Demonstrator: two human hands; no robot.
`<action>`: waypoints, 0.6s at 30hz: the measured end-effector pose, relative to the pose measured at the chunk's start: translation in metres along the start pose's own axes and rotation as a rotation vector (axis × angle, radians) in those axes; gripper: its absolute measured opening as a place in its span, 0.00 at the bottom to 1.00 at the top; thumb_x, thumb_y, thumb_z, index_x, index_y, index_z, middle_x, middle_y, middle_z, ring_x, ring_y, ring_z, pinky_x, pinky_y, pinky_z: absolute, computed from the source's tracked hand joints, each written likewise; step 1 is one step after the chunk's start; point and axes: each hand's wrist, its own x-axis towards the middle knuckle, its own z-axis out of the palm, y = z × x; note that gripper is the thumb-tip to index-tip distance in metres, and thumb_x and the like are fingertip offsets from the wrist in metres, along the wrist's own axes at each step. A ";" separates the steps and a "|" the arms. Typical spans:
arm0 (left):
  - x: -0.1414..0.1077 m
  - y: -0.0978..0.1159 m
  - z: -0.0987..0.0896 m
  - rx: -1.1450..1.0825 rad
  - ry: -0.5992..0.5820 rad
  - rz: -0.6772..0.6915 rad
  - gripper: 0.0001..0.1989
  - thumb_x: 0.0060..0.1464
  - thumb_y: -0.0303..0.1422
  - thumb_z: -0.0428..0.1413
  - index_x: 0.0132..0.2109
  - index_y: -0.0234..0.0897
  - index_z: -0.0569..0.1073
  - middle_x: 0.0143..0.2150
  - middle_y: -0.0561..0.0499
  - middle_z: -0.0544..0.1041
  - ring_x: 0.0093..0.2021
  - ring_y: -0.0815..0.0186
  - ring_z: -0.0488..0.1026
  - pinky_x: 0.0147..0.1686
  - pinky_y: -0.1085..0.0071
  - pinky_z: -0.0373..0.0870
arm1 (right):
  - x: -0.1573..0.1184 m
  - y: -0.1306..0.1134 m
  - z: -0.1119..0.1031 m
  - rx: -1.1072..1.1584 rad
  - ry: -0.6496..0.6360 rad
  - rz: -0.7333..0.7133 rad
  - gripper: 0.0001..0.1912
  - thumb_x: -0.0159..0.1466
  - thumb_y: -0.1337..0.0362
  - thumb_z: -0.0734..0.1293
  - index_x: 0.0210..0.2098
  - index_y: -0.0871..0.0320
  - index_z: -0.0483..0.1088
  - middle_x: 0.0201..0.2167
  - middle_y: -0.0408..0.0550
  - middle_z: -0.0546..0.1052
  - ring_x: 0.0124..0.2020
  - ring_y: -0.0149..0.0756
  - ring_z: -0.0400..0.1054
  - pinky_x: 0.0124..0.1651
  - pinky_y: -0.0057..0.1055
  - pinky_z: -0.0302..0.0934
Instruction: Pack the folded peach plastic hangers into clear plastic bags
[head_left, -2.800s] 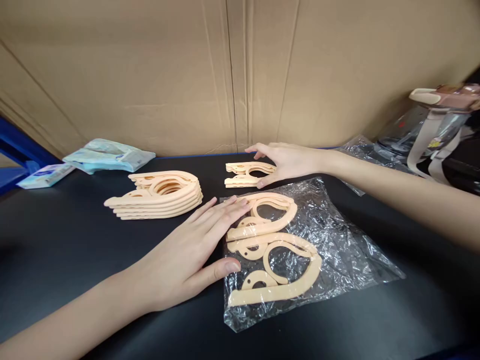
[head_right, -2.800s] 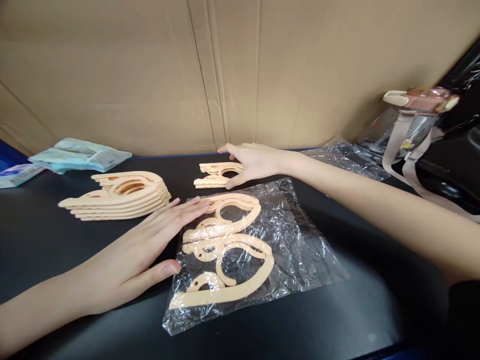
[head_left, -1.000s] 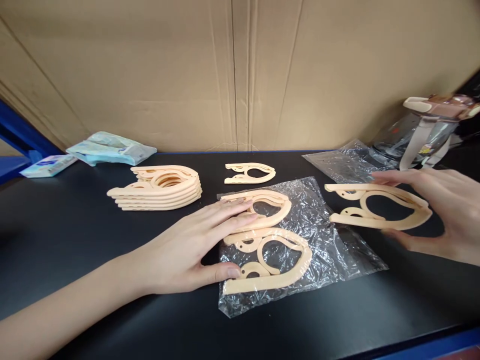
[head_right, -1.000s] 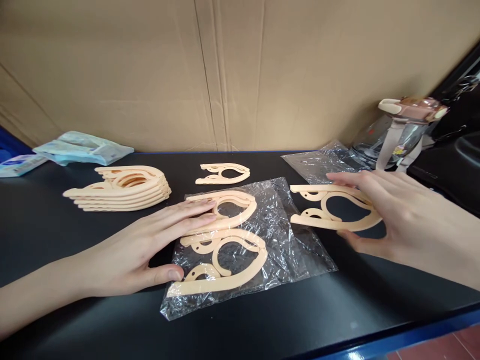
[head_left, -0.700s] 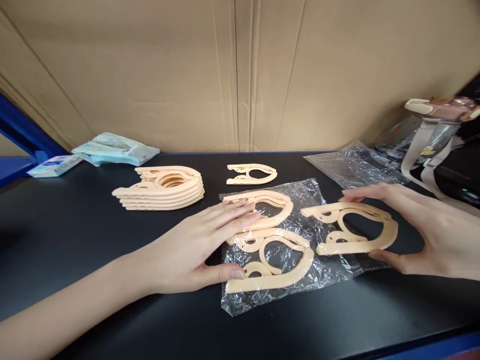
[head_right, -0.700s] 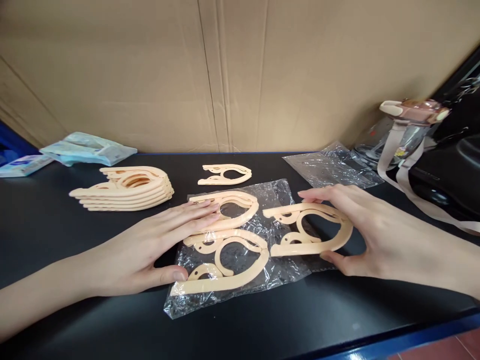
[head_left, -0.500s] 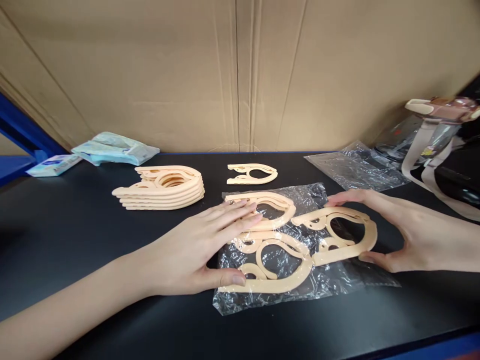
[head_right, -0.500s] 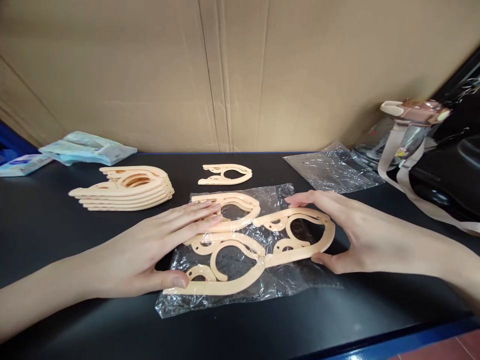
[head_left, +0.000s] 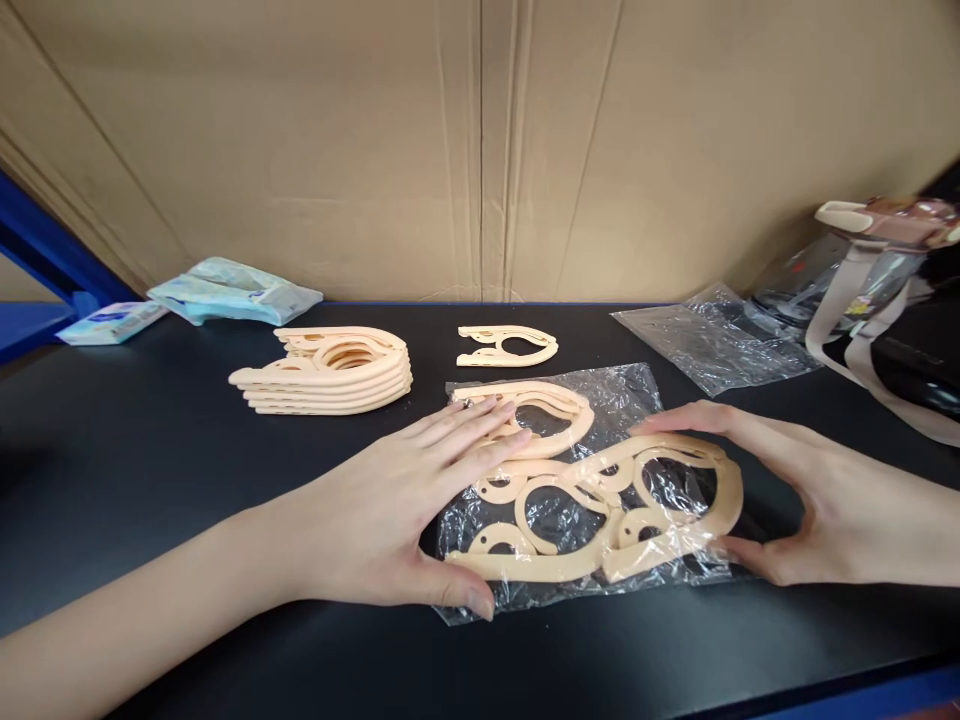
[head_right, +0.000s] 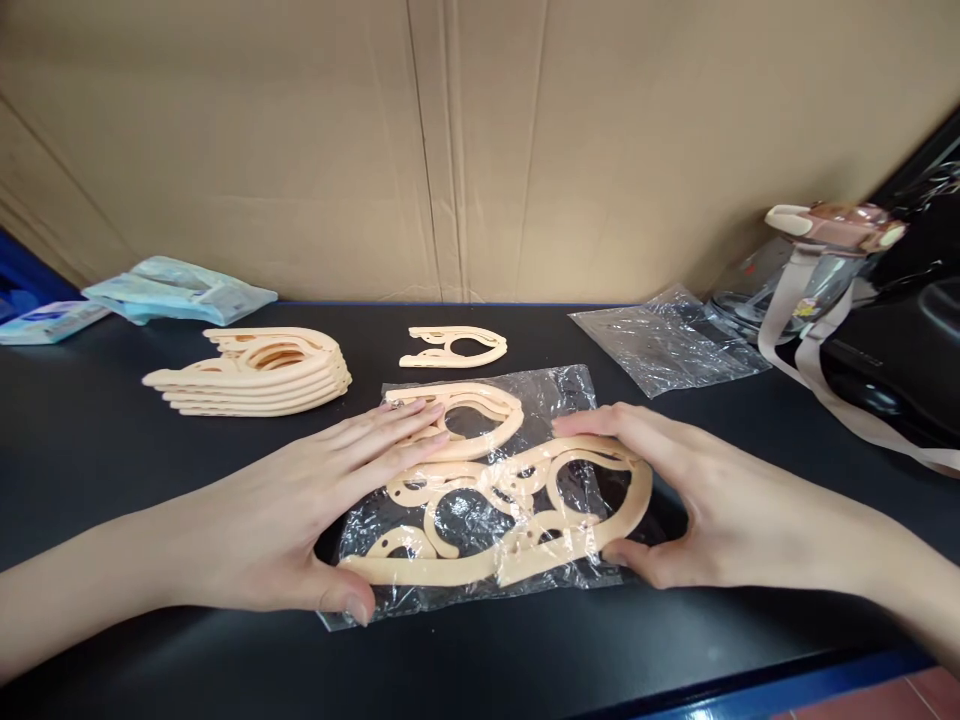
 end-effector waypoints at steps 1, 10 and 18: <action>0.000 0.001 0.000 0.005 -0.010 0.000 0.53 0.51 0.60 0.57 0.73 0.42 0.46 0.75 0.45 0.43 0.74 0.50 0.40 0.70 0.49 0.45 | 0.003 -0.004 0.003 0.034 0.001 -0.019 0.41 0.54 0.54 0.74 0.62 0.34 0.54 0.55 0.44 0.74 0.53 0.48 0.72 0.50 0.40 0.74; -0.002 -0.004 -0.003 -0.060 -0.043 0.048 0.50 0.54 0.56 0.57 0.74 0.47 0.41 0.76 0.49 0.40 0.74 0.49 0.37 0.71 0.48 0.39 | 0.011 0.002 0.007 0.214 -0.050 -0.020 0.40 0.59 0.51 0.73 0.66 0.42 0.54 0.57 0.47 0.74 0.55 0.48 0.71 0.53 0.39 0.70; -0.004 -0.005 -0.002 -0.065 -0.043 0.049 0.48 0.55 0.57 0.56 0.73 0.45 0.44 0.75 0.50 0.45 0.74 0.53 0.40 0.71 0.51 0.38 | 0.011 0.014 0.003 0.304 -0.114 -0.013 0.34 0.64 0.57 0.70 0.66 0.37 0.55 0.51 0.41 0.77 0.51 0.40 0.72 0.50 0.35 0.69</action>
